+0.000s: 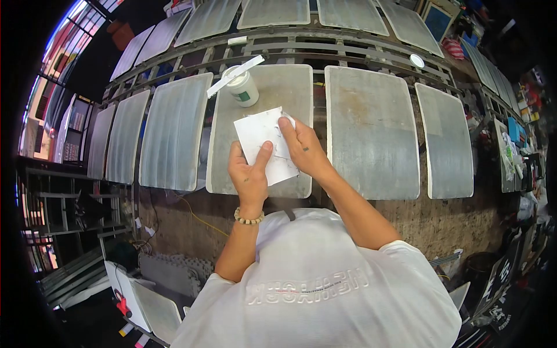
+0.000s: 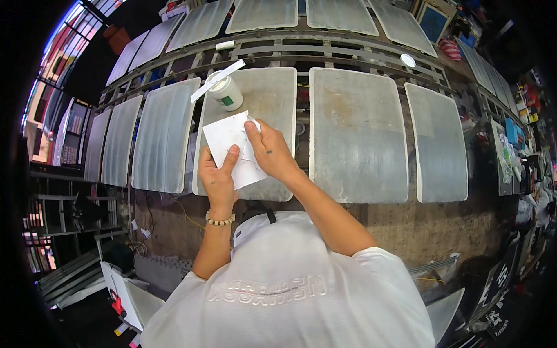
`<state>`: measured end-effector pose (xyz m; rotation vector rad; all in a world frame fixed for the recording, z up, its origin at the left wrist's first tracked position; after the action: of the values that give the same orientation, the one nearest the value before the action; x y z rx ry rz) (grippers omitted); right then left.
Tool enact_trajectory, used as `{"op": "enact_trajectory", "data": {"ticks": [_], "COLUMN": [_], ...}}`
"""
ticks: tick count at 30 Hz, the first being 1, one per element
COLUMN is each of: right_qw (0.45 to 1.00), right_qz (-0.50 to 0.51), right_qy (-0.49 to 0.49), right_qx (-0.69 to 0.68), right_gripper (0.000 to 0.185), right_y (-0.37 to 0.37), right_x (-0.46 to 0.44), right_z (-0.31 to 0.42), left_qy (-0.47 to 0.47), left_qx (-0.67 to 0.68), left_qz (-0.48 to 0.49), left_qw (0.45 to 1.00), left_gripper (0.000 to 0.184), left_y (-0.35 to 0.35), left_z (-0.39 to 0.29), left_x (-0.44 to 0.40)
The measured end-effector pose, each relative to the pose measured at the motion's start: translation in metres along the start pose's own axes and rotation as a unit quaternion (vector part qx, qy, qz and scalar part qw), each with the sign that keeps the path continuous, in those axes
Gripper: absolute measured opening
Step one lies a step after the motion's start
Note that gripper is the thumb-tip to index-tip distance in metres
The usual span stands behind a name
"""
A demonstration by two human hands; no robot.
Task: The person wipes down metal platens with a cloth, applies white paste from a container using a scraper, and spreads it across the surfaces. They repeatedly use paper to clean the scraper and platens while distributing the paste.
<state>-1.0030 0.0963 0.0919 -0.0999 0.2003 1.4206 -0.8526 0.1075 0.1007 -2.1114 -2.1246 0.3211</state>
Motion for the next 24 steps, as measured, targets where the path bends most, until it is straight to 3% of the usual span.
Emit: {"op": "enact_trajectory", "data": {"ticks": [7,24], "right_qw": [0.997,0.998], "right_qz": [0.0,-0.024], "right_qy": [0.008,0.024], "right_qx": [-0.079,-0.052], "right_gripper": [0.041,0.034], "right_y": [0.0,0.01], "right_x": [0.016,0.038], "right_z": [0.008,0.049], "left_qy": [-0.028,-0.103], "left_qx": [0.008,0.048], "left_qz": [-0.011,-0.022], "left_qw": [1.0,0.993], "left_gripper": [0.019,0.023], "left_y": [-0.007,-0.018], "left_z": [-0.009,-0.053], "left_x": [0.009,-0.004]}}
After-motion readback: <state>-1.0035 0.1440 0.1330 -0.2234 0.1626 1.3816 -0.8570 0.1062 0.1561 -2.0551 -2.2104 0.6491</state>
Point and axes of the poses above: each hand's wrist, its own x-axis away from the middle knuckle, its own y-axis out of the back of the hand, z = x × y, the point moved 6 cm from there along -x, towards the middle knuckle, and after that the axes turned 4 degrees about y, right-handed, at the moved point
